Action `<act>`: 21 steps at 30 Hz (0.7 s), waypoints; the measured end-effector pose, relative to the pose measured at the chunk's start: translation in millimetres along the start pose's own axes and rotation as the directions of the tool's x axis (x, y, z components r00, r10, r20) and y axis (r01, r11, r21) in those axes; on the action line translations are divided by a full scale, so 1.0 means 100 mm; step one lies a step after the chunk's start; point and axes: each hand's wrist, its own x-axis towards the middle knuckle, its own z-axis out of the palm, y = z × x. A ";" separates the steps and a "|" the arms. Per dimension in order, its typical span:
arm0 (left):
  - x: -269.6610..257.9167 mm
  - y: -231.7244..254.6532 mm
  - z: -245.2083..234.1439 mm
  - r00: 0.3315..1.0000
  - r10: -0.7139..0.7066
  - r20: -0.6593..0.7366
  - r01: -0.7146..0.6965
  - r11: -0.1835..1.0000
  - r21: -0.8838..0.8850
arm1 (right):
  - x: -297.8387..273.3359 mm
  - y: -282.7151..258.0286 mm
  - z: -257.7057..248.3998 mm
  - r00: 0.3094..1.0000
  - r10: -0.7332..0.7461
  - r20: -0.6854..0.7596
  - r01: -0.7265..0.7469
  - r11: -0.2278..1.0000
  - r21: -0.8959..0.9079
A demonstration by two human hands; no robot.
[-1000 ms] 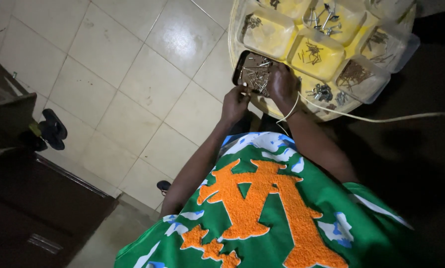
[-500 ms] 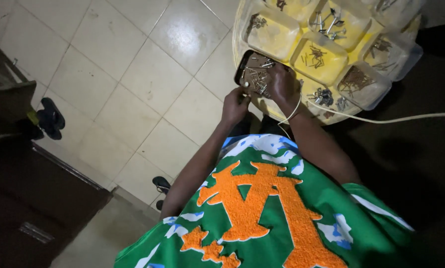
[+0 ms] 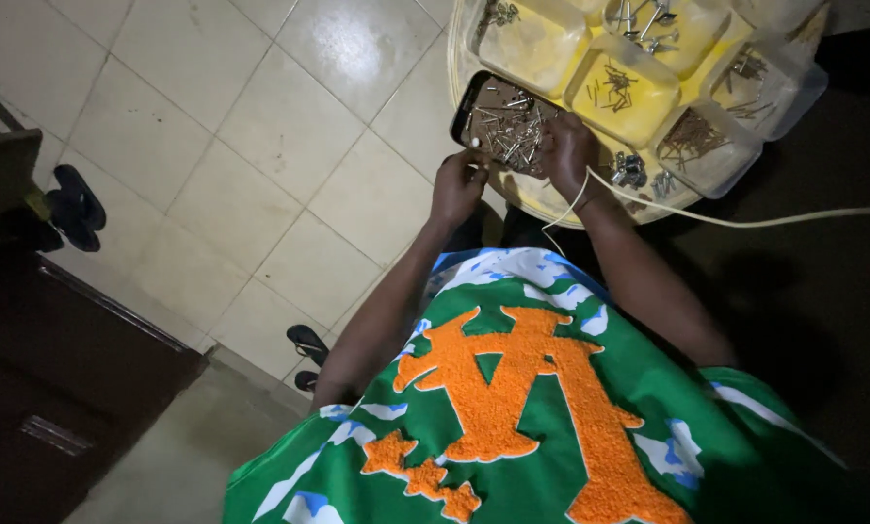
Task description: The person sorts small metal hardware items by hand, picking them from a black tray and placing them into compartments of a yellow plastic organizer. The person handles the items one at a time, repeatedly transferring them between compartments.
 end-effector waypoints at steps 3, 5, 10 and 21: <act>0.02 0.04 0.02 1.000 0.020 0.018 -0.021 0.999 0.037 | 0.05 -0.06 0.02 0.991 -0.113 -0.072 0.112 0.994 -0.014; 0.01 0.09 0.01 1.000 0.031 -0.001 -0.031 0.998 0.062 | 0.08 -0.16 0.01 0.982 -0.169 -0.086 0.171 0.985 0.011; -0.03 0.19 -0.02 1.000 -0.030 -0.002 0.030 0.997 0.071 | 0.21 -0.42 0.04 0.992 -0.123 0.017 0.124 0.987 -0.102; -0.07 0.20 -0.01 0.996 -0.061 -0.069 0.059 0.998 -0.033 | 0.36 -0.38 0.19 0.990 -0.107 -0.096 0.091 0.982 -0.163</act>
